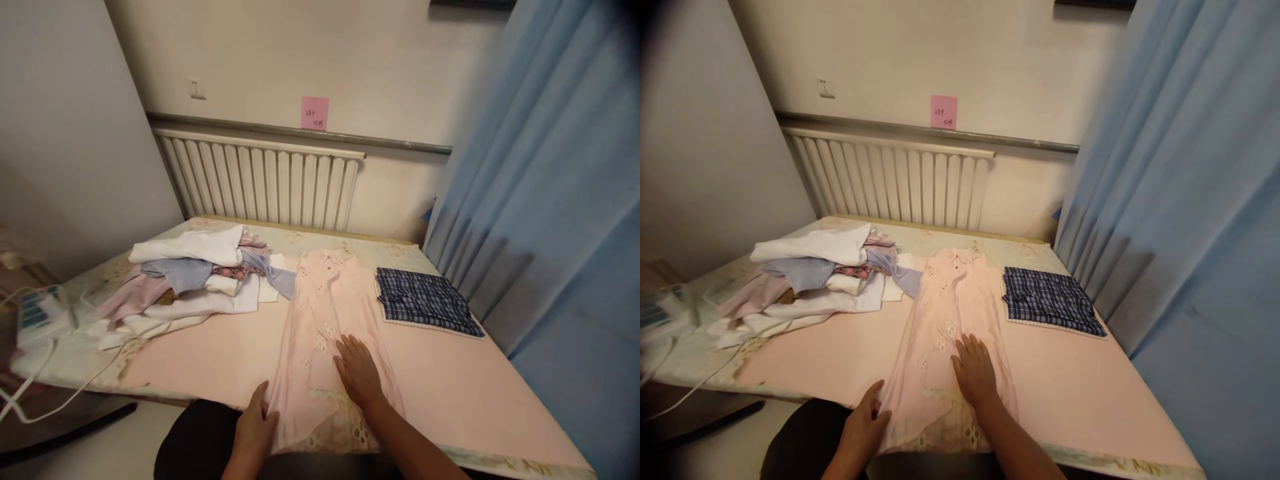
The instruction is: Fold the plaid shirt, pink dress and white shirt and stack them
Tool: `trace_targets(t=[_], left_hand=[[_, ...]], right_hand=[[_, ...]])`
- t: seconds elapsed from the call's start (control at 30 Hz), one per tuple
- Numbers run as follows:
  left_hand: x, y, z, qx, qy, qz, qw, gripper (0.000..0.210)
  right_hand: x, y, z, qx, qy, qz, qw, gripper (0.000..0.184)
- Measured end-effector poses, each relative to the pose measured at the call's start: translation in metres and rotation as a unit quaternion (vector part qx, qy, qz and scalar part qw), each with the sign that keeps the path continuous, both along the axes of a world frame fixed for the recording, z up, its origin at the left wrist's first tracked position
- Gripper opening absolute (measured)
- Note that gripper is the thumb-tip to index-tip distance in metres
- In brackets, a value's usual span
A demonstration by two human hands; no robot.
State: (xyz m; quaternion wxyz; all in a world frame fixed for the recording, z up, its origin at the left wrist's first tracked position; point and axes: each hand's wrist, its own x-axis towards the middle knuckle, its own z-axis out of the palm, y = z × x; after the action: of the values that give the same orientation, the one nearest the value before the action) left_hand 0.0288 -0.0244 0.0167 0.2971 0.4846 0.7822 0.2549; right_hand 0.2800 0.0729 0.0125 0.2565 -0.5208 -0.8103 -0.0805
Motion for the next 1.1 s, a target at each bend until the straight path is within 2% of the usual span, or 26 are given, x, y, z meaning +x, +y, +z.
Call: trace_targets(t=[0.23, 0.5, 0.57, 0.67, 0.73, 0.8, 0.83, 0.93, 1.0, 1.1], left_hand=[[0.002, -0.009, -0.01, 0.014, -0.018, 0.02, 1.0, 0.059], [0.009, -0.017, -0.008, -0.026, -0.008, 0.0, 1.0, 0.074], [0.007, -0.022, -0.008, -0.007, 0.044, -0.029, 0.999, 0.071], [0.006, -0.024, -0.008, 0.102, 0.185, -0.082, 0.974, 0.061], [0.009, -0.012, -0.008, 0.174, 0.254, -0.108, 0.945, 0.055], [0.014, 0.01, -0.007, 0.213, 0.281, -0.14, 0.925, 0.051], [0.018, 0.023, -0.007, 0.221, 0.288, -0.177, 0.915, 0.051], [0.025, 0.063, -0.006, 0.195, 0.309, -0.261, 0.893, 0.051], [0.026, 0.081, -0.007, 0.171, 0.325, -0.279, 0.887, 0.053], [0.023, 0.095, -0.011, 0.164, 0.35, -0.277, 0.88, 0.056]], right_hand=[[0.0, 0.0, -0.001, 0.014, -0.004, -0.001, 1.0, 0.03], [0.0, 0.0, 0.0, 0.009, 0.0, 0.0, 1.0, 0.03], [-0.001, 0.0, 0.0, 0.005, 0.002, -0.001, 1.0, 0.031], [-0.001, 0.001, 0.0, -0.001, 0.003, -0.002, 1.0, 0.031], [-0.001, 0.001, -0.001, -0.001, 0.003, -0.003, 1.0, 0.031], [-0.001, 0.001, -0.002, 0.004, 0.001, -0.005, 1.0, 0.031], [-0.001, 0.002, -0.002, 0.006, 0.0, -0.005, 1.0, 0.031], [-0.001, 0.002, -0.003, 0.007, 0.0, -0.005, 1.0, 0.031], [-0.001, 0.002, -0.003, 0.004, 0.003, -0.005, 1.0, 0.032], [-0.001, 0.002, -0.003, -0.001, 0.004, -0.006, 1.0, 0.033]])
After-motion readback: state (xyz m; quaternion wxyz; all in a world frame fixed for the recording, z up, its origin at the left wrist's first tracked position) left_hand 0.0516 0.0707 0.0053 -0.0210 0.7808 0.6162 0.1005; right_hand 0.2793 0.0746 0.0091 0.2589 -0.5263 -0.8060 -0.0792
